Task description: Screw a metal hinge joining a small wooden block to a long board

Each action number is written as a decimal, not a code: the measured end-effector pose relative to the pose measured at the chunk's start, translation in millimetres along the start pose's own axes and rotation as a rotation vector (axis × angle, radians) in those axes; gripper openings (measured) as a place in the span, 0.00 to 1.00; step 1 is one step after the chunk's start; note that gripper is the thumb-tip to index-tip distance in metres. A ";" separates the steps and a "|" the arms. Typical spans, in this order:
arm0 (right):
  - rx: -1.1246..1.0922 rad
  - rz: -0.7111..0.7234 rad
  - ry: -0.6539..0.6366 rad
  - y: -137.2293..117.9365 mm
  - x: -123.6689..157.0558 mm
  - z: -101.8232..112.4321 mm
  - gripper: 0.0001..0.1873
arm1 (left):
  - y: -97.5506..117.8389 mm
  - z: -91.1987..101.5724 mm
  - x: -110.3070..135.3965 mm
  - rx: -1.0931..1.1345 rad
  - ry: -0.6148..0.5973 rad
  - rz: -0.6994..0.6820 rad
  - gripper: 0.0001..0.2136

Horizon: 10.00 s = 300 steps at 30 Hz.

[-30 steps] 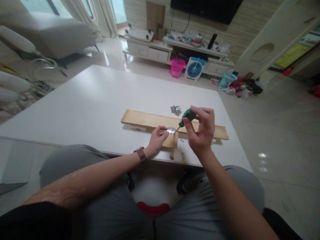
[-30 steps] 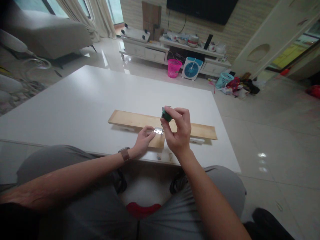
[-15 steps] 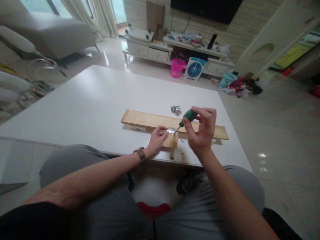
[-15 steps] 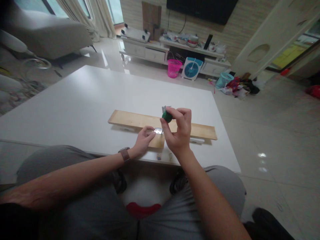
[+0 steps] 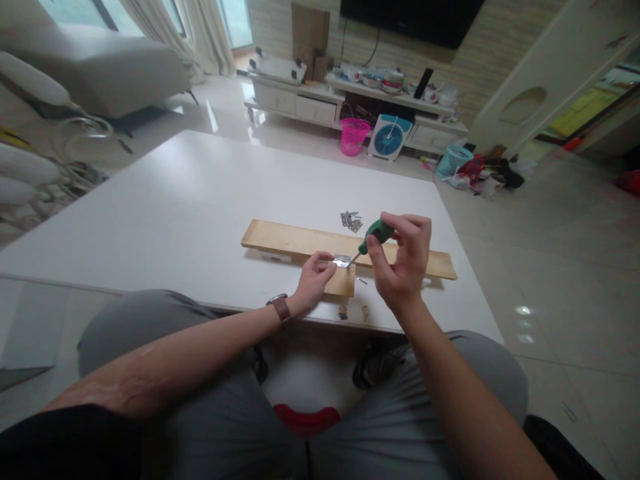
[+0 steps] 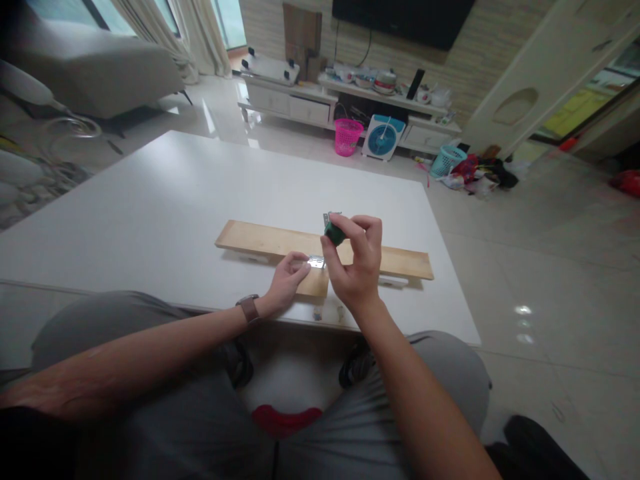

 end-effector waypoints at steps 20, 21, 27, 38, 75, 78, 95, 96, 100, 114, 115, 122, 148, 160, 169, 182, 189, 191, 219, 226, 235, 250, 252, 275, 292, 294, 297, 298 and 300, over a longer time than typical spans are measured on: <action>-0.099 -0.023 -0.060 3.2 2.5 -5.5 0.25 | 3.8 -0.2 -0.4 -0.003 0.005 -0.019 0.21; -0.093 -0.017 -0.056 3.2 2.4 -5.4 0.25 | 3.6 -0.1 -0.5 -0.003 0.005 -0.017 0.21; -0.011 0.009 0.013 -0.2 -0.8 1.0 0.20 | 2.2 0.2 -0.4 0.000 0.004 -0.004 0.21; -0.039 0.013 -0.036 0.2 0.6 -2.6 0.23 | 0.0 0.1 -1.2 -0.002 -0.002 -0.005 0.21; -0.064 -0.011 -0.092 2.5 4.1 -5.7 0.25 | 2.5 0.3 -0.9 -0.011 0.004 -0.012 0.21; -0.071 0.002 -0.087 1.3 3.4 -5.0 0.27 | 1.7 0.4 -1.4 -0.014 0.003 -0.015 0.21; -0.015 0.030 -0.061 -3.9 0.0 -3.9 0.25 | 1.9 -0.6 -0.2 -0.005 -0.002 0.002 0.21; -0.007 0.038 -0.048 -4.6 -0.4 -2.8 0.24 | 2.1 -0.5 -0.4 -0.006 -0.001 0.000 0.21; 0.013 0.058 -0.026 -7.3 -1.7 -0.6 0.21 | 2.2 -0.5 -0.5 -0.005 -0.004 -0.001 0.21; 0.023 0.059 -0.042 -9.1 -2.7 -1.1 0.23 | 5.0 0.5 0.2 -0.034 0.014 -0.013 0.21; 0.007 0.052 -0.049 -8.6 -2.4 -1.9 0.24 | 4.9 0.4 0.1 -0.034 0.012 -0.015 0.21; -0.023 0.055 -0.021 -8.0 -2.3 -0.8 0.24 | 5.7 -0.9 0.6 -0.025 0.005 -0.013 0.21; -0.013 0.051 -0.029 -6.7 -1.4 -1.5 0.23 | 4.3 -0.7 0.0 -0.008 0.004 -0.010 0.21; -0.081 -0.003 -0.070 -0.9 3.0 -4.1 0.24 | 3.2 -0.3 -0.7 -0.014 -0.001 -0.015 0.21; 0.021 0.055 -0.030 -7.8 -1.8 0.0 0.22 | 2.9 -0.1 -1.4 -0.020 0.001 -0.017 0.21; -0.016 0.056 -0.020 -5.2 -0.4 -0.8 0.21 | 7.5 -2.1 1.7 -0.025 -0.003 -0.016 0.21; -0.061 0.003 -0.067 -1.1 2.1 -4.6 0.23 | 4.3 -0.7 0.2 -0.028 0.005 -0.006 0.21; -0.042 0.009 -0.068 -1.6 2.1 -4.6 0.23 | 3.6 -0.5 -0.1 -0.024 0.005 -0.007 0.21; -0.009 0.041 -0.058 -5.3 -0.1 -3.2 0.23 | 2.6 -0.6 -0.6 -0.012 0.002 -0.002 0.21; 0.010 0.062 -0.029 -7.4 -1.4 -0.7 0.22 | 2.0 -0.5 -0.8 -0.022 0.001 -0.015 0.21; 0.004 0.040 -0.061 -3.8 0.2 -3.8 0.24 | 3.6 -1.0 -1.1 -0.026 -0.002 -0.016 0.20; 0.009 0.044 -0.044 -4.4 0.6 -2.9 0.21 | 2.6 -2.0 -0.1 -0.005 -0.003 0.001 0.22; 0.035 0.065 -0.009 -6.4 -0.7 0.2 0.19 | 3.4 -2.1 0.0 -0.005 -0.002 -0.004 0.22; 0.015 0.068 -0.043 -9.4 -1.3 -1.2 0.23 | 3.1 -1.3 -0.3 -0.006 0.000 -0.005 0.22; 0.002 0.049 -0.030 -7.5 -0.9 -0.7 0.22 | 0.8 -1.4 -0.2 0.014 -0.008 0.006 0.21; 0.038 0.071 0.000 -9.7 -2.2 2.1 0.19 | 2.5 -1.3 0.0 0.007 -0.005 -0.003 0.21; 0.063 0.071 0.020 -10.7 -2.9 4.4 0.16 | 3.3 -1.2 -0.3 0.001 -0.006 -0.017 0.21; 0.049 0.062 0.012 -10.1 -2.6 3.8 0.16 | 2.4 -1.0 -0.5 0.003 -0.007 -0.015 0.21; 0.002 0.043 -0.022 -8.5 -1.5 0.9 0.19 | 0.0 -0.5 -0.9 0.007 -0.007 -0.007 0.21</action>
Point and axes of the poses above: each hand's wrist, its own x-axis away from the middle knuckle, its own z-axis out of the back of the hand, y = z × x, the point moved 9 cm from there along -x, towards the middle knuckle, and after that the axes turned 1 degree about y, right-handed, at the moved point
